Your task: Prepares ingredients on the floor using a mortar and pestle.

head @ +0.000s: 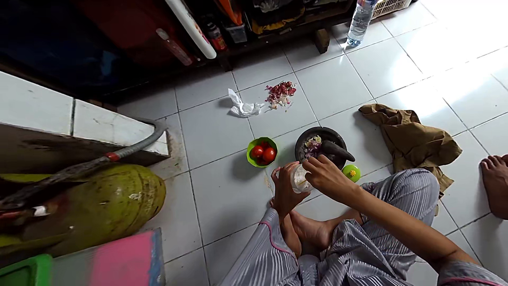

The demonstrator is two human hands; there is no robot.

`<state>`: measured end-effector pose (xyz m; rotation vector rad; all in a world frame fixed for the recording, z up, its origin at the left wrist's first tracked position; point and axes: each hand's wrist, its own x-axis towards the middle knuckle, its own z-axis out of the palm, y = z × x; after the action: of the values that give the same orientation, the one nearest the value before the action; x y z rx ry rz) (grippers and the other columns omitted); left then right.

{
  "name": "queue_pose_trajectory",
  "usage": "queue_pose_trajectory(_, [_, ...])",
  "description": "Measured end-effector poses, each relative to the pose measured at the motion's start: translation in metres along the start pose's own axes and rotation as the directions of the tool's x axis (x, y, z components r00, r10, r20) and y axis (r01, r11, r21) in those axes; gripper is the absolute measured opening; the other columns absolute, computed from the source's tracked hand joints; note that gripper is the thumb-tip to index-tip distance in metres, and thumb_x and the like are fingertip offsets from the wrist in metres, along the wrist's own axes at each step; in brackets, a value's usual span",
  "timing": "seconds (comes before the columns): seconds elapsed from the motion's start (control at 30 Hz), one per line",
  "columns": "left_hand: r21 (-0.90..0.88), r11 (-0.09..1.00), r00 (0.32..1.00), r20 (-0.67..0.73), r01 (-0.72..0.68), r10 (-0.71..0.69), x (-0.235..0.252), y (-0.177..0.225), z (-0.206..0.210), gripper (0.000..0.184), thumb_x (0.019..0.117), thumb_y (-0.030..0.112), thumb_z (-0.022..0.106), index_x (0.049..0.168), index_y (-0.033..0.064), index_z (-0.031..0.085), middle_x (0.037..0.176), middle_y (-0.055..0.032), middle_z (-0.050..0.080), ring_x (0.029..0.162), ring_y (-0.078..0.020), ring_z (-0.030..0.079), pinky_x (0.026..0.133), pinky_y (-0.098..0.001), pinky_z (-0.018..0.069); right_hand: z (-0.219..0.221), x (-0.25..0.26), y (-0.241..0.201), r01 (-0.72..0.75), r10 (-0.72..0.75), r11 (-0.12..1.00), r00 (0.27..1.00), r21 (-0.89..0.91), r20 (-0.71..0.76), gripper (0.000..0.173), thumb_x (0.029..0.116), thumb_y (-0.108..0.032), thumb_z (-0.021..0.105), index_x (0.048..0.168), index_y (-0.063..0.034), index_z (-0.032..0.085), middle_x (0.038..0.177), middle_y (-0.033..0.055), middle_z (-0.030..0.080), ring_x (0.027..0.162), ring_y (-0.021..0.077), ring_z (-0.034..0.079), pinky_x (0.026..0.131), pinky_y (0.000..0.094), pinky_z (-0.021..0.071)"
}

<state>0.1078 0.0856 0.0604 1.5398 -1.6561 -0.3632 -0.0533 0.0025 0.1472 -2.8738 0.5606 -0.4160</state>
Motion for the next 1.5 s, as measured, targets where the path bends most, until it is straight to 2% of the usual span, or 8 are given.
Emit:
queue_pose_trajectory(0.23, [-0.043,0.997,0.997,-0.011,0.071,-0.071,0.001,0.001,0.003,0.089,0.0604,0.040,0.083,0.128,-0.0111,0.056,0.125,-0.0232,0.066,0.122,-0.0335,0.060,0.111,-0.0613,0.0259,0.000,-0.008,0.016,-0.025,0.052,0.982,0.989,0.188,-0.139,0.009,0.0882,-0.002,0.068,0.082,-0.0009,0.074,0.078,0.0119,0.070,0.078,0.0289,0.069,0.070,0.0434,0.0512])
queue_pose_trajectory(0.43, [-0.064,0.994,0.993,-0.065,0.094,-0.098,-0.001,-0.003,0.007,0.091,0.0619,0.042,0.083,0.130,-0.0108,0.054,0.127,-0.0248,0.064,0.122,-0.0346,0.059,0.111,-0.0594,0.0268,-0.002,-0.018,0.022,-0.213,0.422,0.599,0.903,0.772,-0.078,0.017,0.0906,-0.009,0.068,0.097,0.0063,0.070,0.086,0.0127,0.072,0.075,0.0081,0.068,0.073,0.0210,0.0562])
queue_pose_trajectory(0.73, [-0.027,0.994,0.992,-0.065,0.103,-0.105,0.000,0.001,0.008,0.091,0.0596,0.040,0.084,0.129,-0.0104,0.055,0.126,-0.0236,0.065,0.121,-0.0335,0.059,0.111,-0.0586,0.0275,0.039,-0.024,-0.004,-0.391,0.480,0.877,0.738,0.280,-0.474,0.014,0.0874,-0.017,0.071,0.087,-0.0086,0.083,0.076,0.0091,0.068,0.073,0.0249,0.065,0.066,0.0381,0.0510])
queue_pose_trajectory(0.9, [0.002,0.994,0.993,-0.044,0.114,-0.113,-0.002,0.000,0.008,0.092,0.0658,0.050,0.080,0.130,-0.0106,0.055,0.127,-0.0241,0.064,0.122,-0.0340,0.059,0.110,-0.0598,0.0269,0.068,-0.034,-0.025,-0.371,0.607,0.768,0.684,0.522,-0.405,0.015,0.0853,-0.014,0.071,0.084,-0.0029,0.081,0.068,0.0093,0.062,0.067,0.0202,0.059,0.065,0.0332,0.0492])
queue_pose_trajectory(1.07, [0.034,0.991,0.991,-0.028,0.128,-0.127,-0.004,0.000,0.008,0.088,0.0662,0.043,0.081,0.129,-0.0117,0.055,0.127,-0.0249,0.065,0.122,-0.0370,0.060,0.109,-0.0626,0.0271,0.066,-0.035,-0.034,-0.357,0.820,0.320,0.569,0.878,-0.068,0.016,0.0901,-0.008,0.069,0.083,0.0038,0.076,0.069,-0.0024,0.055,0.065,-0.0048,0.045,0.060,0.0117,0.0359])
queue_pose_trajectory(1.23, [0.006,0.989,0.989,-0.012,0.150,-0.150,-0.005,0.001,0.007,0.090,0.0594,0.034,0.085,0.130,-0.0121,0.055,0.129,-0.0259,0.064,0.123,-0.0392,0.059,0.109,-0.0650,0.0260,0.034,-0.031,-0.011,-0.352,0.818,-0.296,0.386,0.888,0.426,0.021,0.0987,-0.002,0.061,0.082,-0.0030,0.074,0.067,-0.0082,0.064,0.055,-0.0046,0.045,0.055,0.0161,0.0377])
queue_pose_trajectory(1.33, [0.003,0.981,0.981,-0.016,0.195,-0.195,-0.007,0.000,0.007,0.091,0.0592,0.031,0.087,0.132,-0.0120,0.054,0.131,-0.0261,0.063,0.125,-0.0407,0.057,0.110,-0.0657,0.0259,0.022,-0.031,0.012,-0.323,0.842,-0.273,0.375,0.906,0.388,0.024,0.0998,-0.003,0.057,0.082,-0.0047,0.072,0.061,-0.0105,0.057,0.052,-0.0031,0.044,0.055,0.0170,0.0401])
queue_pose_trajectory(1.5, [0.019,0.972,0.971,-0.061,0.233,-0.231,-0.011,-0.002,0.004,0.091,0.0570,0.026,0.087,0.133,-0.0115,0.054,0.131,-0.0266,0.062,0.125,-0.0407,0.056,0.109,-0.0652,0.0260,0.035,-0.025,0.059,-0.486,0.897,0.044,0.405,0.873,0.180,0.016,0.0987,-0.007,0.066,0.089,0.0034,0.074,0.077,0.0036,0.070,0.071,0.0041,0.060,0.072,0.0265,0.0500])
